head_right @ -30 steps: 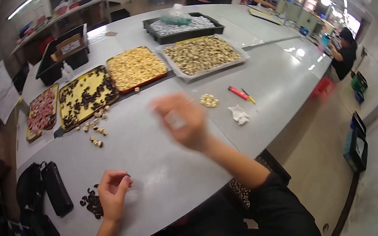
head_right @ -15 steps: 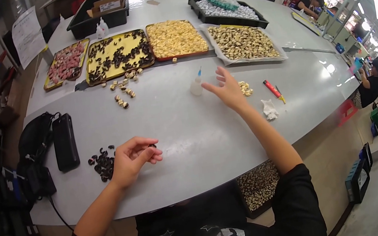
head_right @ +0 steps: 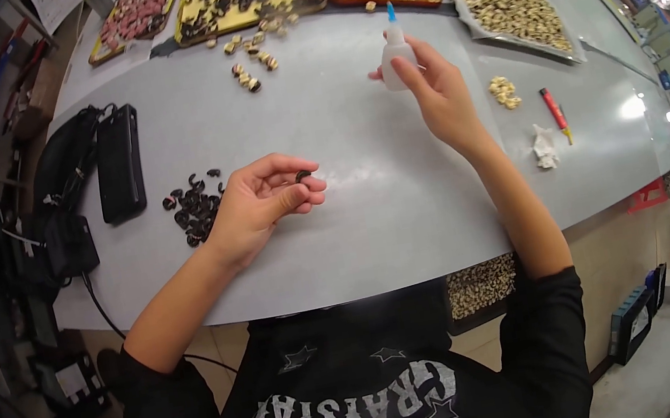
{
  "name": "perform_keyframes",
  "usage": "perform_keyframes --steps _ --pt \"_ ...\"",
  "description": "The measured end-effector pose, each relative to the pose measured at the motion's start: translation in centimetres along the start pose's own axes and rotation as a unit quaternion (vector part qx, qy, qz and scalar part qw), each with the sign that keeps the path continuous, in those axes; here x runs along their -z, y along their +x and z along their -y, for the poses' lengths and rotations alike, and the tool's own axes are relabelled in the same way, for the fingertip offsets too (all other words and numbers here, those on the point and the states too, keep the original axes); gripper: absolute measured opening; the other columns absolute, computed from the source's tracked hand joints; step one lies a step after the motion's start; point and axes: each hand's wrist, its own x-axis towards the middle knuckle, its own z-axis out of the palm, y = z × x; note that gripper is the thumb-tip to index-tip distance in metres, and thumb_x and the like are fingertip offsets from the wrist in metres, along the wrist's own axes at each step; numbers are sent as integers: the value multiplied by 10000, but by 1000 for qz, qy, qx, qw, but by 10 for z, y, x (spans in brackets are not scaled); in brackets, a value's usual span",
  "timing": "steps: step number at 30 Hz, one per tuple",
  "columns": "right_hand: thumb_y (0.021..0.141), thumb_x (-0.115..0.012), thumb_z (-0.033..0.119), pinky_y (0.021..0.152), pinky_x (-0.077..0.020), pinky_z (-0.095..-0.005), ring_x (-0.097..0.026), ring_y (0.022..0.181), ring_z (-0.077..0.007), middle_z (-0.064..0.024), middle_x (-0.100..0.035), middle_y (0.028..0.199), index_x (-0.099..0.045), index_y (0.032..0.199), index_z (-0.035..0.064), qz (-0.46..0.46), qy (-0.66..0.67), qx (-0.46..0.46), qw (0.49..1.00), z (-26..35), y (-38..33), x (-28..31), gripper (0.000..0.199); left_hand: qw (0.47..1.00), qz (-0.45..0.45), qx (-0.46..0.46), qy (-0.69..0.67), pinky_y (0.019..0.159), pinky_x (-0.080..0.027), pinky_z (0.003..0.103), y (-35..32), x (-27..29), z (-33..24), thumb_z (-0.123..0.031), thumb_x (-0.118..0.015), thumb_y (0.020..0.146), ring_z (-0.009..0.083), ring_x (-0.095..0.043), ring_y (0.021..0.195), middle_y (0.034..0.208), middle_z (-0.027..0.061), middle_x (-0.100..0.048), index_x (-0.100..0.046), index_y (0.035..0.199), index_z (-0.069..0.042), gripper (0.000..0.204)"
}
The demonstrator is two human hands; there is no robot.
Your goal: The person applies glue to miniature figurine pieces with a dispenser bottle and attaches them onto figurine heads by hand. The person also wipes their fingers with a cloth and rolls protective finger cots onto their fingers.
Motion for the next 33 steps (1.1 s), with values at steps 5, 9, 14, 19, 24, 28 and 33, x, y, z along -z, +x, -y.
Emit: perform_keyframes --steps 5,9,14,19,24,28,33 --pt "940 -512 220 885 -471 -339 -613 973 -213 -163 -606 1044 -454 1216 -20 105 110 -27 988 45 -27 -15 371 999 8 -6 -38 778 -514 258 -3 0 8 -85 -684 811 136 -623 842 980 85 -636 -626 1043 -2 254" --pt "938 -510 278 857 -489 -325 -625 963 -219 -189 -589 1099 -461 1175 0 1 287 17 958 23 -38 -16 369 994 12 -107 17 730 -509 236 6 -1 15 -37 -709 768 112 -586 769 898 42 -619 -665 992 -18 229" --pt "880 -567 384 734 -479 -278 -577 890 -191 -178 -565 1051 -468 1105 45 66 332 -43 940 24 -45 -17 419 998 -3 -62 14 675 -492 218 4 -5 12 -8 -745 707 96 -547 721 838 26 -590 -688 971 -28 270" --pt "796 -595 576 412 -407 -212 -506 581 -137 -114 -566 835 -451 1084 116 25 159 -116 980 29 -58 -19 561 991 2 -100 89 638 -471 213 4 -6 15 -15 -785 641 93 -544 712 828 29 -594 -704 951 -29 321" --pt "771 -604 604 257 -307 -205 -439 398 -122 -117 -566 795 -452 1078 126 50 83 -154 983 49 -51 -27 588 991 6 -96 94 623 -394 221 3 -6 17 -161 -817 571 102 -499 732 837 25 -568 -699 958 -23 427" --pt "756 -613 613 254 -321 -204 -424 362 -110 -119 -565 782 -450 1075 131 -11 86 -209 974 56 -56 -35 601 991 11 -93 96 623 -361 227 1 -5 17 -242 -824 554 109 -477 747 844 23 -553 -693 966 -17 488" --pt "743 -623 620 258 -320 -202 -416 348 -107 -121 -568 772 -448 1069 134 18 190 -116 975 43 -59 -32 610 989 13 -99 105 625 -364 230 2 -6 16 -258 -821 560 110 -478 750 843 22 -553 -693 965 -13 490"
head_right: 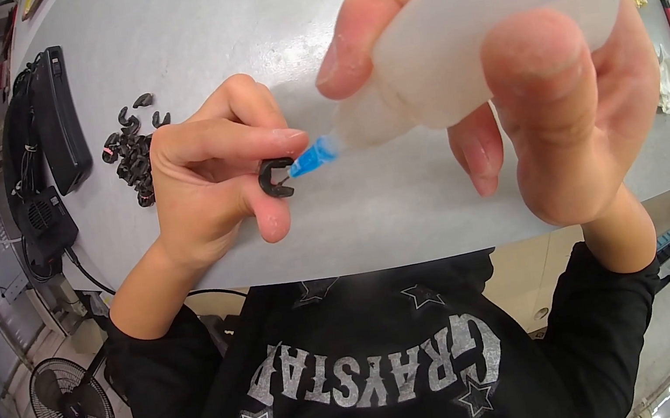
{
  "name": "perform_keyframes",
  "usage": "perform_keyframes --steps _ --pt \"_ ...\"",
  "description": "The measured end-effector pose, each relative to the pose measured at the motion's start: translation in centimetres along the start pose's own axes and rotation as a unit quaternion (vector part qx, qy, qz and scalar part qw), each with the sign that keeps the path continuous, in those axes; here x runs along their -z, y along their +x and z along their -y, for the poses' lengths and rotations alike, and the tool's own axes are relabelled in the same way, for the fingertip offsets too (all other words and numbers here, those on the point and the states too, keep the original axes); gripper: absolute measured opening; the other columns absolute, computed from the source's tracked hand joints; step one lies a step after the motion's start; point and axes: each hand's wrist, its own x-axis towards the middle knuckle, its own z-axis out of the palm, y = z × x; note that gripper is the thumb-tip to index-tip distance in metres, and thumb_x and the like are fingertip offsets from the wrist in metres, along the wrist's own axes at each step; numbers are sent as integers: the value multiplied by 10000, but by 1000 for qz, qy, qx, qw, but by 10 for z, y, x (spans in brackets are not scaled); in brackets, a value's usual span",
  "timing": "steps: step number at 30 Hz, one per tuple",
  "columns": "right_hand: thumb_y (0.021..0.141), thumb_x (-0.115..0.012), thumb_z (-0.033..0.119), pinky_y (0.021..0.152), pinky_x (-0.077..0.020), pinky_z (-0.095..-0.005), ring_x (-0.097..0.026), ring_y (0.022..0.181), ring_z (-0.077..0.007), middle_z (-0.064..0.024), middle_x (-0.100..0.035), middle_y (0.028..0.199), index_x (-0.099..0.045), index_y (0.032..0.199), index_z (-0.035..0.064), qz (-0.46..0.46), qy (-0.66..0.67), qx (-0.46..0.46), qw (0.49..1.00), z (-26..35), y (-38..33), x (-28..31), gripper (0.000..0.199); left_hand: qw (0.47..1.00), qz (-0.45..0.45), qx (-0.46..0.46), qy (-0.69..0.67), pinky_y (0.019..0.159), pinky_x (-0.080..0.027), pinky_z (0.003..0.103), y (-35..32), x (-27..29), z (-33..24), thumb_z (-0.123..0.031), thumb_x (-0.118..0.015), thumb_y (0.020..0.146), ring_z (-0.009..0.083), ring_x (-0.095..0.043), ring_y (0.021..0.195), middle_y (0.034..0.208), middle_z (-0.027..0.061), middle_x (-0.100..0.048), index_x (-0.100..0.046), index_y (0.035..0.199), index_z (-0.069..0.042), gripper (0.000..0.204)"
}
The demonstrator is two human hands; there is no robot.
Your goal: The person applies glue to miniature figurine pieces with a dispenser bottle and attaches them onto figurine heads by hand. The person also wipes their fingers with a cloth and rolls protective finger cots onto their fingers.
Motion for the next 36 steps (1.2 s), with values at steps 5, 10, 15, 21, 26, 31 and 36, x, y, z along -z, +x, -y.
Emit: perform_keyframes --steps 5,10,15,21,26,31,36 --pt "749 -624 610 260 -320 -202 -427 352 -109 -123 -572 764 -446 1065 130 10 -90 -42 995 4 3 -4 602 1000 -3 -4 4 629 -367 232 -1 0 1 -268 -818 563 112 -480 751 843 23 -553 -693 965 -12 492" --pt "749 -625 609 262 -319 -201 -432 359 -110 -122 -573 762 -446 1064 129 10 -131 -59 989 13 5 -6 601 1000 0 -2 5 638 -373 234 1 -1 0 -270 -816 566 115 -486 755 844 25 -555 -692 963 -10 490" --pt "742 -624 617 267 -316 -199 -434 371 -110 -118 -572 765 -448 1064 133 9 -139 -60 988 11 5 -6 607 1000 -5 -5 8 645 -383 233 -1 1 1 -268 -815 571 120 -495 762 839 25 -553 -691 960 -9 483" --pt "735 -623 627 272 -313 -198 -436 385 -109 -113 -571 769 -450 1063 137 4 -153 -61 986 13 4 -5 615 1000 -5 -4 12 650 -392 233 0 1 1 -260 -814 574 124 -502 767 828 23 -547 -691 955 -8 474" --pt "740 -616 627 301 -318 -198 -441 421 -109 -111 -569 784 -452 1068 135 -1 -155 -52 986 12 -1 4 614 1000 -11 -14 18 652 -395 236 0 1 3 -233 -826 562 121 -494 768 825 20 -543 -691 948 -5 468" --pt "759 -597 620 369 -334 -200 -452 499 -110 -110 -568 820 -455 1081 126 -13 -150 -31 988 7 -4 6 605 999 -5 -19 28 650 -398 242 0 2 3 -206 -842 547 116 -485 767 823 18 -540 -690 949 -5 474" --pt "779 -578 612 437 -351 -202 -462 577 -110 -109 -567 856 -458 1093 118 -27 -146 -10 989 1 -6 11 598 999 -1 -19 34 667 -408 244 -1 2 3 -199 -847 541 119 -487 773 817 18 -539 -689 951 -5 480"
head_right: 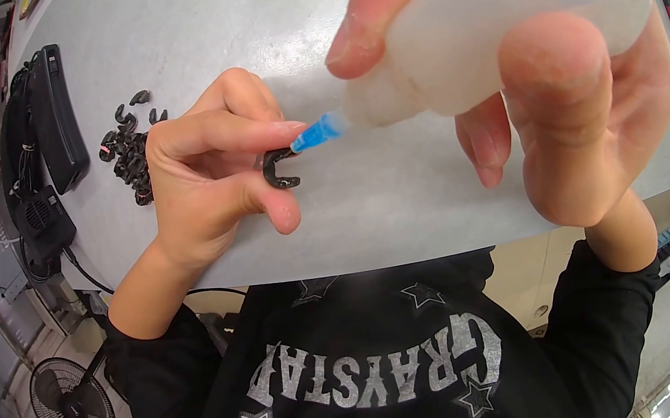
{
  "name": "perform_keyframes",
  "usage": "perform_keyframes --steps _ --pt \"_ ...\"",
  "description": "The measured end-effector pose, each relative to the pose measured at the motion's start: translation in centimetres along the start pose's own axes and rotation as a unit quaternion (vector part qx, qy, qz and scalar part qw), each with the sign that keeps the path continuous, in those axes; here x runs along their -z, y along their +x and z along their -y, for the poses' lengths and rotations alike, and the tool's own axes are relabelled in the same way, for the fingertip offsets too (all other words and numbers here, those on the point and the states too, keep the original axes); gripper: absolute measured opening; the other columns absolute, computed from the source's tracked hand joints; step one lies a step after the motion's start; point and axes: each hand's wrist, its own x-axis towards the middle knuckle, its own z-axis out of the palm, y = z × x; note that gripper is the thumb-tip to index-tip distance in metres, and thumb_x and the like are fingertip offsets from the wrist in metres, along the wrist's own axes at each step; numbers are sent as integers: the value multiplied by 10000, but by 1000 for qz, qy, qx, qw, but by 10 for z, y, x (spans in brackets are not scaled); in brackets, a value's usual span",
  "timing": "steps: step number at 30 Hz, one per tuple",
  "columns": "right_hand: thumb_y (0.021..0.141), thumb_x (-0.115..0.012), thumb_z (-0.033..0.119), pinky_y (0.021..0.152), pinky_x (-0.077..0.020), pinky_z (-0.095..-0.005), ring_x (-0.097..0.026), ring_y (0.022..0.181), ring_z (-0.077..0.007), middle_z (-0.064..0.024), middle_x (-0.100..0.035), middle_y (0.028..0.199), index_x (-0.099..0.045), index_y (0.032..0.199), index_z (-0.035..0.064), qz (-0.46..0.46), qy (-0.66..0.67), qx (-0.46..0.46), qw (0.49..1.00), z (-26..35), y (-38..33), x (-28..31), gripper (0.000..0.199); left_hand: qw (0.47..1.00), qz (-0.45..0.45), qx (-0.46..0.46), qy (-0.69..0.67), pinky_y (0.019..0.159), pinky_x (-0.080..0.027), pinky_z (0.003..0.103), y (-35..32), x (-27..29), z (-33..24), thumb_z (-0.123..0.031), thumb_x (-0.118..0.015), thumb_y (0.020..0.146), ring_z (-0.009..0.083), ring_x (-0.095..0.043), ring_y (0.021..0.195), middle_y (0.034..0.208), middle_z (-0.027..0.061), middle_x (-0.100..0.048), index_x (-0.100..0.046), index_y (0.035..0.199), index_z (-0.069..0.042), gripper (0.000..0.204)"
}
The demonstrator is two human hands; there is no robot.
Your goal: The person applies glue to miniature figurine pieces with a dispenser bottle and attaches them onto figurine heads by hand. The person also wipes their fingers with a cloth and rolls protective finger cots onto their fingers.
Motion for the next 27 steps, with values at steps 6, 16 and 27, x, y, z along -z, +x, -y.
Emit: perform_keyframes --steps 6,16,27 --pt "802 -556 603 519 -370 -204 -475 670 -110 -107 -565 898 -462 1108 107 -19 9 25 999 -11 0 6 590 1000 -8 14 -8 703 -420 245 -1 0 1 -206 -843 548 127 -494 784 815 20 -539 -688 949 -4 475" --pt "837 -522 589 642 -400 -208 -494 810 -111 -106 -562 962 -468 1131 91 -65 -25 96 993 -10 24 22 580 993 -51 33 -102 684 -450 226 5 0 0 40 -774 641 101 -517 752 796 27 -565 -693 971 -2 342" --pt "789 -679 21 841 -463 -247 -569 973 -113 -76 -617 1048 -526 1085 16 -120 -236 218 939 -46 70 53 333 989 -56 43 -133 772 -430 257 -5 0 0 -4 -742 711 125 -510 808 823 20 -552 -671 995 10 293"
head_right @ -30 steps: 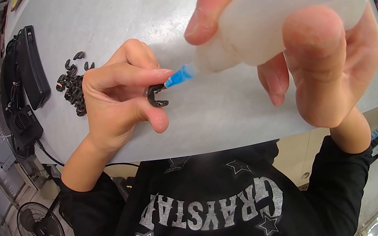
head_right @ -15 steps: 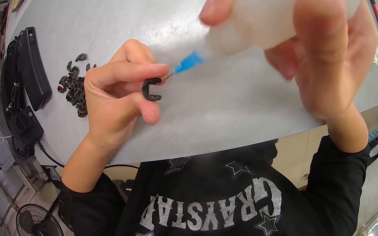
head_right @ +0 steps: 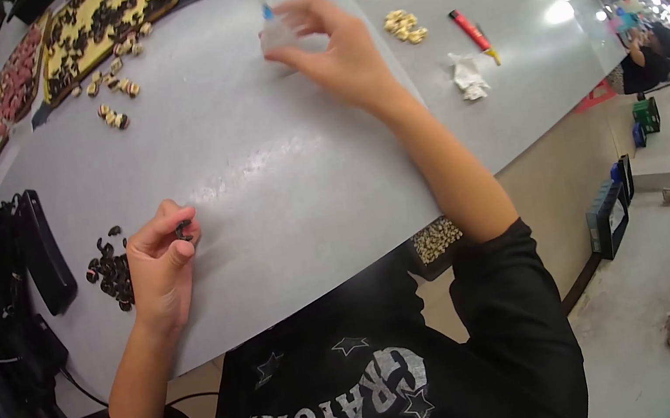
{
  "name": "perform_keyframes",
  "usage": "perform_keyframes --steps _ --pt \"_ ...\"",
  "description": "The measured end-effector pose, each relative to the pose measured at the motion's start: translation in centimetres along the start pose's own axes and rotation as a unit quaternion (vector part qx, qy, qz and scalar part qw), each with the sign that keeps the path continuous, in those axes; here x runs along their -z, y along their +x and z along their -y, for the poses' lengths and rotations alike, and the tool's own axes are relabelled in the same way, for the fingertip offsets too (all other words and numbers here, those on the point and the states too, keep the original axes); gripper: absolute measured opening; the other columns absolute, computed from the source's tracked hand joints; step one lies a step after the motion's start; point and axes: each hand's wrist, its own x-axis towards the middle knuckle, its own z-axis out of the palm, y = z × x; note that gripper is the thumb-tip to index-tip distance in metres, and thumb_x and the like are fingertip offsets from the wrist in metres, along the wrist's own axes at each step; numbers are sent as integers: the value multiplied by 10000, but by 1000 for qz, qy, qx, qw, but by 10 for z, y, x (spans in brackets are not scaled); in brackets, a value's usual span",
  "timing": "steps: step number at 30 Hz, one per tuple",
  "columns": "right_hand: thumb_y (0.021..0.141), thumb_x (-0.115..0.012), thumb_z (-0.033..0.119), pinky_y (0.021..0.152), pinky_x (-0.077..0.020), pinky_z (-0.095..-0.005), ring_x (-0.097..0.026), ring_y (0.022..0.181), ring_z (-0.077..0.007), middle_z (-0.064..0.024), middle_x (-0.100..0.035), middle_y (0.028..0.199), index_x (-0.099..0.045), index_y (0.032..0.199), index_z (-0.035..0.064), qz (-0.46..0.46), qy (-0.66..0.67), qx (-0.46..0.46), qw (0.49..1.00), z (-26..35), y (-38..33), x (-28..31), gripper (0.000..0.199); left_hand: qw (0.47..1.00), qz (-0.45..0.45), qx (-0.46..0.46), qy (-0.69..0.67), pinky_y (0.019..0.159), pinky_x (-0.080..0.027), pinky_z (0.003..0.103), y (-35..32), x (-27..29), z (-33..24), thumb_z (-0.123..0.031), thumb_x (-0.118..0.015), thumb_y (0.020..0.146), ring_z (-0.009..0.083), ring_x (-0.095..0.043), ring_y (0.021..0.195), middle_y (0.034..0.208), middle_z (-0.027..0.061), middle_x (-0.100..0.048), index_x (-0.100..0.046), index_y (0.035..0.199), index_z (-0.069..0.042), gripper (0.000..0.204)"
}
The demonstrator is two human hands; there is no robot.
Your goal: The person applies glue to miniature figurine pieces with a dispenser bottle and attaches them onto figurine heads by hand. The person also wipes their fingers with a cloth and rolls protective finger cots onto their fingers.
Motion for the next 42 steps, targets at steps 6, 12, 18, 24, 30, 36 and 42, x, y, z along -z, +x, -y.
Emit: perform_keyframes --steps 6,12,18,24,30,36,42 --pt "784 -710 112 756 -484 -239 -596 845 -105 -42 -645 892 -572 960 17 -11 -57 -49 997 -1 0 11 243 999 -21 2 36 764 -426 237 -4 -5 -4 -29 -730 741 108 -509 810 824 12 -551 -676 989 -4 255" --pt "776 -725 206 541 -419 -266 -522 594 -111 -44 -586 639 -559 762 3 -77 -374 -68 922 -23 -6 83 263 998 -49 11 39 743 -417 214 -2 -13 -10 -40 -708 778 73 -499 792 821 -8 -550 -674 987 -18 213" --pt "792 -698 178 569 -434 -250 -530 613 -109 -44 -591 660 -588 814 4 -41 -333 -90 938 -32 -12 84 207 997 -56 16 57 732 -401 197 0 -15 -9 -58 -693 804 48 -482 768 814 -40 -538 -666 997 -29 197" --pt "808 -660 74 689 -485 -234 -592 776 -118 -47 -607 832 -607 878 2 -31 -213 -51 975 -20 -23 84 113 995 -61 34 65 730 -392 189 -3 -21 -11 -70 -699 800 45 -465 758 806 -46 -528 -659 1000 -24 209" --pt "759 -678 -42 728 -499 -257 -585 878 -141 -71 -589 934 -634 927 9 -69 27 -62 995 33 -50 58 181 997 -61 17 52 721 -384 181 -6 -16 -9 -46 -701 788 53 -462 759 808 -38 -520 -658 990 -12 209" --pt "757 -669 -56 714 -498 -241 -575 818 -130 -86 -581 932 -613 995 -24 21 73 -29 997 61 -75 20 246 994 -37 -28 100 695 -380 191 -7 -15 -2 -11 -731 735 74 -471 763 812 -21 -526 -670 975 -27 248" --pt "801 -634 -30 697 -506 -239 -591 766 -142 -93 -589 904 -597 1032 -26 1 325 -139 935 109 -91 -24 234 939 -17 -204 276 644 -388 235 -8 -14 -6 -38 -794 620 105 -497 761 825 1 -558 -709 935 -90 330"
